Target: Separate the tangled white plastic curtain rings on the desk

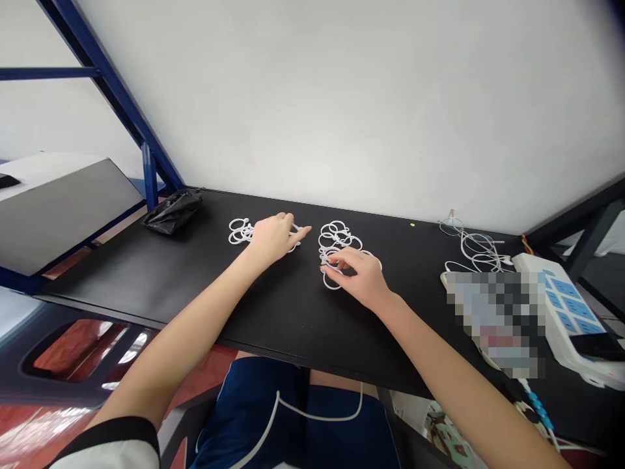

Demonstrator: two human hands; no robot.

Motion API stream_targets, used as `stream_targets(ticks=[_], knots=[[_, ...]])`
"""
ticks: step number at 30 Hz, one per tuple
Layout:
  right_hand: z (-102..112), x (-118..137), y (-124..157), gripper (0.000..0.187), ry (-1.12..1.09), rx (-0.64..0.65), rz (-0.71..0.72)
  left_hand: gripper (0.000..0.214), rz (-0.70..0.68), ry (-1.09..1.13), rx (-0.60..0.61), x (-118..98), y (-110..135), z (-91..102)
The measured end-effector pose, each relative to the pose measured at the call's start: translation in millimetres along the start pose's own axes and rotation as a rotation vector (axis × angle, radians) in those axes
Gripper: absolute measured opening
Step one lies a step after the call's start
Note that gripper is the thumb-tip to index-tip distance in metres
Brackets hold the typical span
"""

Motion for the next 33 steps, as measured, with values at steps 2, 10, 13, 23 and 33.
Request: stream_targets(ticks=[2, 10, 13, 23, 33], knots=[[-0.6, 0.9, -0.2, 0.011, 0.045, 0.122, -0.003, 0.054, 0.097, -0.04, 0.064, 10.1, -5.4, -4.3], [-2.6, 0.5, -1.4, 0.012, 0.076, 0.377, -0.097, 0.057, 0.188, -0.086, 0.173, 21.9, -10.0, -9.4], [-3.9, 0.4, -1.2, 0.007, 0.058, 0.387, -0.106, 0.056, 0.178, -0.1, 0.188, 19.9, -9.2, -9.0], [-4.7, 4.7, -2.1, 0.011, 0.06, 0.405, -0.135, 0.058, 0.154, -0.141, 0.177, 17.7, -6.6, -6.8], [-7.4, 6.6, -1.4, 0.017, -0.009, 0.271, -0.158, 0.056, 0.153, -0.132, 0.052, 12.6, -3.2, -4.4]])
Point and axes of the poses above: each hand's wrist, its own y-axis away from the middle knuckle, its own z-axis out of the back of the hand, x = y × z, the point moved 1 cm from there along -y, towards the middle knuckle, and after that the axes turned 10 degrees about x, right-handed, at the moved point
